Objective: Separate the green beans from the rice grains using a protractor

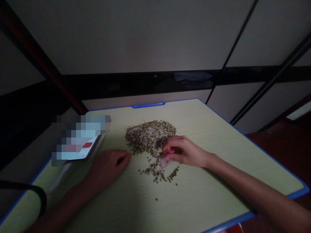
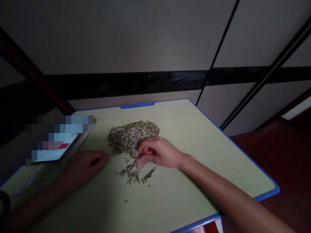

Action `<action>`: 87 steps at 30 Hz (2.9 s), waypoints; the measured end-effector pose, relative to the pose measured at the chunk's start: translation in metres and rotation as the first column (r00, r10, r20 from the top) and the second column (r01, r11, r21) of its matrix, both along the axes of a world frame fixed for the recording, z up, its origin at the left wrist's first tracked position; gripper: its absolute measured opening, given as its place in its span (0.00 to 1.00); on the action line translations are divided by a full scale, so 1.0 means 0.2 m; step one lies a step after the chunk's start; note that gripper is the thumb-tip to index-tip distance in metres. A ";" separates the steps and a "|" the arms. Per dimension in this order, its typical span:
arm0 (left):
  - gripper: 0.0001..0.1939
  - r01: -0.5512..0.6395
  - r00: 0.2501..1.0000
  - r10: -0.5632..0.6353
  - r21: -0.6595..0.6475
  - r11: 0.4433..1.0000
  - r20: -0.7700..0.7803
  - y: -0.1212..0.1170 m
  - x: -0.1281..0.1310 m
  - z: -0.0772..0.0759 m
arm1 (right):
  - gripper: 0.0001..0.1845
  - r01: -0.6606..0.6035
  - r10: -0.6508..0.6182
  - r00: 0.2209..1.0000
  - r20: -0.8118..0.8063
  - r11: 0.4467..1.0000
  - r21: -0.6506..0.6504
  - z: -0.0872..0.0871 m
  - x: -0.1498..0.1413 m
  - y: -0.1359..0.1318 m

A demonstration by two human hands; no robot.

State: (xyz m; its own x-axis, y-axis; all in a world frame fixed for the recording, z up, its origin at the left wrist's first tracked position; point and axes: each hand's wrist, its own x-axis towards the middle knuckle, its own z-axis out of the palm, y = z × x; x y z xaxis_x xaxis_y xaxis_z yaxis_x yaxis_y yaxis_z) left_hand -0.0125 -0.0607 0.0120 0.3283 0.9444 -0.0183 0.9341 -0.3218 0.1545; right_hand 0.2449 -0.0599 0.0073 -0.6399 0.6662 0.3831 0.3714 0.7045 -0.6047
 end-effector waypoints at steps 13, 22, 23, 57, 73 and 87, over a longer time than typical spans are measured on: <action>0.19 0.010 1.000 -0.010 0.009 1.000 0.023 0.00 0.00 0.00 | 0.06 -0.084 0.084 0.996 -0.004 0.996 -0.019 0.01 0.02 0.01; 0.19 0.020 1.000 -0.020 0.013 1.000 0.018 0.00 -0.01 -0.01 | 0.06 -0.131 0.133 0.991 0.013 0.987 -0.093 0.03 0.04 -0.01; 0.19 0.017 1.000 -0.017 0.011 1.000 0.020 0.00 -0.01 -0.01 | 0.06 -0.133 0.135 0.991 0.012 0.986 -0.099 0.03 0.04 -0.01; 0.19 0.016 0.999 -0.017 -0.016 1.000 -0.039 0.00 -0.01 -0.02 | 0.05 -0.053 0.054 0.998 0.013 0.995 -0.082 0.02 0.04 0.00; 0.19 -0.007 0.999 0.006 -0.028 1.000 -0.042 0.00 0.00 0.00 | 0.05 -0.056 0.057 0.998 0.025 0.998 -0.014 0.02 0.02 -0.01; 0.19 0.006 1.000 -0.007 -0.018 1.000 -0.021 0.00 -0.01 -0.01 | 0.05 -0.147 0.147 0.989 -0.002 0.987 -0.060 0.02 0.03 -0.01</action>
